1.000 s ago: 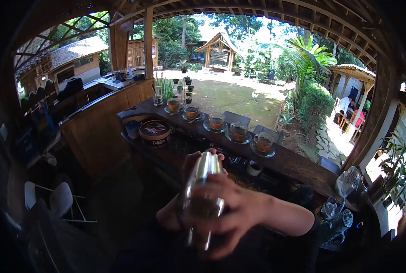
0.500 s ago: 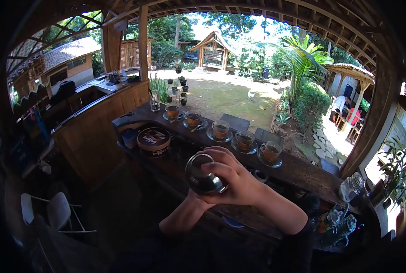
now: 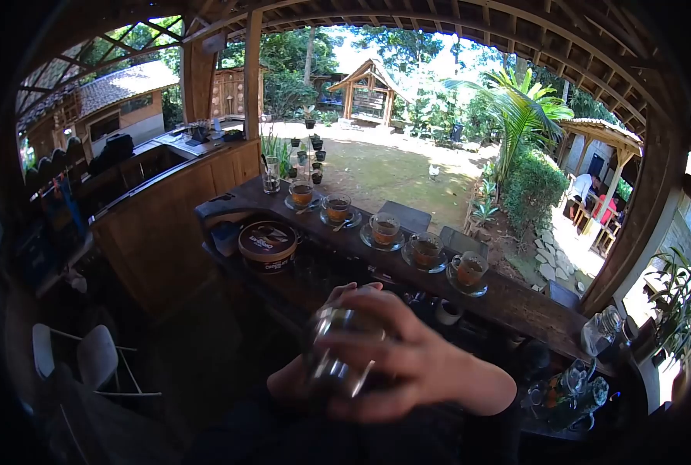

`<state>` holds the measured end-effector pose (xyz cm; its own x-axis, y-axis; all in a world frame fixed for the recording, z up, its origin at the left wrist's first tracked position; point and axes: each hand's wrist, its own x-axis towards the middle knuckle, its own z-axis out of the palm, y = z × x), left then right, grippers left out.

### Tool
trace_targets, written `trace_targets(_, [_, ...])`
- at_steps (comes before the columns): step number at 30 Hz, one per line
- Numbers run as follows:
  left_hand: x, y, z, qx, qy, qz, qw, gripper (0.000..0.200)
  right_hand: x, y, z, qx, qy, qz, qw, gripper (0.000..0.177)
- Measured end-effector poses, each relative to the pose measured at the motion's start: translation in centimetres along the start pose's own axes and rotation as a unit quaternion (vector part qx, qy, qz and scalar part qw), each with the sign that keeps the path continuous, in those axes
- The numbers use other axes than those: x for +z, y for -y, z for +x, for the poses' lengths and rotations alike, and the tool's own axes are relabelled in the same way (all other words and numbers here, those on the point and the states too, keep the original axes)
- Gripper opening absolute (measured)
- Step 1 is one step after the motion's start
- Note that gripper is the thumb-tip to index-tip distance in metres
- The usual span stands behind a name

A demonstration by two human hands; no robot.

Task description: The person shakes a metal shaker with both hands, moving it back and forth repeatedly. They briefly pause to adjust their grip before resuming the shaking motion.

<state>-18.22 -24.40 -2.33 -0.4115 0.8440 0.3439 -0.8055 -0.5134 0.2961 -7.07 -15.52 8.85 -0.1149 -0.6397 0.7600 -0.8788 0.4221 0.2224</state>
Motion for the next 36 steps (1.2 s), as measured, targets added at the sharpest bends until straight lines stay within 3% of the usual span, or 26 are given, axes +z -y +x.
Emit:
trace_targets(1, [-0.1, -0.6, 0.1, -0.084, 0.011, -0.022, 0.996, 0.040, -0.3, 2.1, 0.6, -0.041, 0.044, -0.040, 0.997, 0.048])
trace_targets(2, [0.7, -0.3, 0.4, -0.084, 0.118, 0.000, 0.989, 0.045, -0.4, 3.7, 0.4, -0.045, 0.110, -0.039, 0.992, 0.045])
trace_targets(4, [-0.2, -0.1, 0.7, -0.071, 0.135, 0.017, 0.988, 0.041, -0.4, 3.7, -0.3, 0.014, 0.116, 0.030, 0.993, 0.046])
trace_targets(5, [-0.1, 0.4, 0.6, -0.074, 0.133, 0.013, 0.988, 0.041, -0.4, 1.9, -0.6, -0.015, 0.083, 0.007, 0.996, 0.044])
trace_targets(6, [0.1, 0.8, 0.4, -0.068, 0.083, -0.001, 0.994, 0.041, -0.3, -0.8, -1.2, -0.044, 0.050, -0.014, 0.998, 0.042])
trace_targets(8, [0.7, 1.7, 0.0, -0.051, -0.018, -0.029, 0.998, 0.040, 0.5, -3.3, -3.6, 0.187, 0.016, 0.039, 0.981, 0.062])
trace_targets(10, [1.8, 1.8, 0.7, -0.040, -0.115, -0.046, 0.992, 0.040, 0.4, -2.8, -4.4, 0.177, -0.012, 0.044, 0.983, 0.062])
trace_targets(12, [2.5, 1.9, 1.9, -0.029, -0.209, -0.064, 0.976, 0.040, -1.0, 0.8, -2.1, 0.024, 0.056, -0.058, 0.996, 0.058])
trace_targets(13, [-0.6, 1.2, 3.3, -0.078, 0.035, -0.003, 0.996, 0.040, -0.9, 2.4, -1.6, -0.033, 0.039, -0.064, 0.997, 0.050])
trace_targets(14, [0.9, 1.0, 3.7, -0.051, 0.172, 0.055, 0.982, 0.039, -0.7, 3.9, -1.5, -0.069, 0.032, -0.059, 0.995, 0.043])
trace_targets(16, [2.3, 1.1, 4.1, -0.026, 0.236, 0.122, 0.964, 0.039, -1.7, 4.7, -1.9, -0.093, 0.044, -0.060, 0.993, 0.040])
trace_targets(18, [0.4, 2.1, 4.1, -0.085, 0.070, 0.037, 0.993, 0.039, -2.4, 2.7, -3.2, -0.046, -0.021, -0.020, 0.999, 0.052])
trace_targets(19, [1.5, 4.0, 3.7, -0.034, -0.166, -0.161, 0.972, 0.037, -2.6, 1.4, -4.1, -0.001, -0.026, -0.018, 0.999, 0.057])
trace_targets(20, [1.5, 4.2, 3.5, -0.031, -0.165, -0.161, 0.972, 0.037, -2.3, -0.4, -5.7, 0.066, -0.013, -0.005, 0.998, 0.058])
trace_targets(21, [1.3, 4.3, 3.2, -0.035, -0.136, -0.130, 0.982, 0.037, -1.9, -0.8, -6.2, 0.174, -0.059, 0.030, 0.983, 0.054])
trace_targets(22, [1.0, 4.2, 2.9, -0.040, -0.107, -0.097, 0.989, 0.037, -2.1, -0.8, -6.7, 0.223, -0.072, 0.084, 0.968, 0.051])
trace_targets(25, [0.6, 3.5, 3.4, -0.054, -0.008, 0.007, 0.998, 0.038, -3.2, 2.0, -4.7, -0.017, -0.059, 0.010, 0.998, 0.048])
trace_targets(26, [0.5, 3.7, 3.1, -0.056, 0.018, 0.039, 0.997, 0.038, -3.8, 4.2, -3.9, -0.046, -0.036, 0.007, 0.998, 0.049])
trace_targets(28, [4.6, 4.7, 3.1, 0.020, 0.171, 0.104, 0.980, 0.043, -5.2, 8.0, -3.6, -0.041, 0.069, -0.037, 0.996, 0.052])
trace_targets(29, [4.4, 4.9, 3.3, 0.007, 0.173, 0.108, 0.979, 0.042, -5.3, 7.6, -3.9, -0.043, 0.064, -0.039, 0.996, 0.052])
trace_targets(30, [3.7, 5.1, 3.6, -0.007, 0.175, 0.112, 0.978, 0.042, -5.2, 6.5, -4.4, -0.063, 0.001, -0.032, 0.997, 0.052])
trace_targets(31, [2.3, 5.8, 4.1, -0.039, 0.083, 0.050, 0.995, 0.041, -5.2, 5.4, -4.8, -0.084, -0.060, -0.025, 0.994, 0.052])
trace_targets(32, [3.4, 7.5, 4.2, -0.038, -0.109, -0.038, 0.993, 0.041, -5.3, 4.3, -5.3, -0.028, -0.069, -0.009, 0.997, 0.050])
trace_targets(34, [3.4, 8.7, 3.7, -0.056, -0.083, -0.046, 0.994, 0.041, -5.7, 2.1, -7.4, 0.174, -0.075, 0.039, 0.981, 0.049])
trace_targets(36, [3.3, 9.5, 3.9, -0.097, -0.027, -0.065, 0.993, 0.042, -6.2, 3.4, -8.4, 0.178, -0.081, 0.043, 0.980, 0.051])
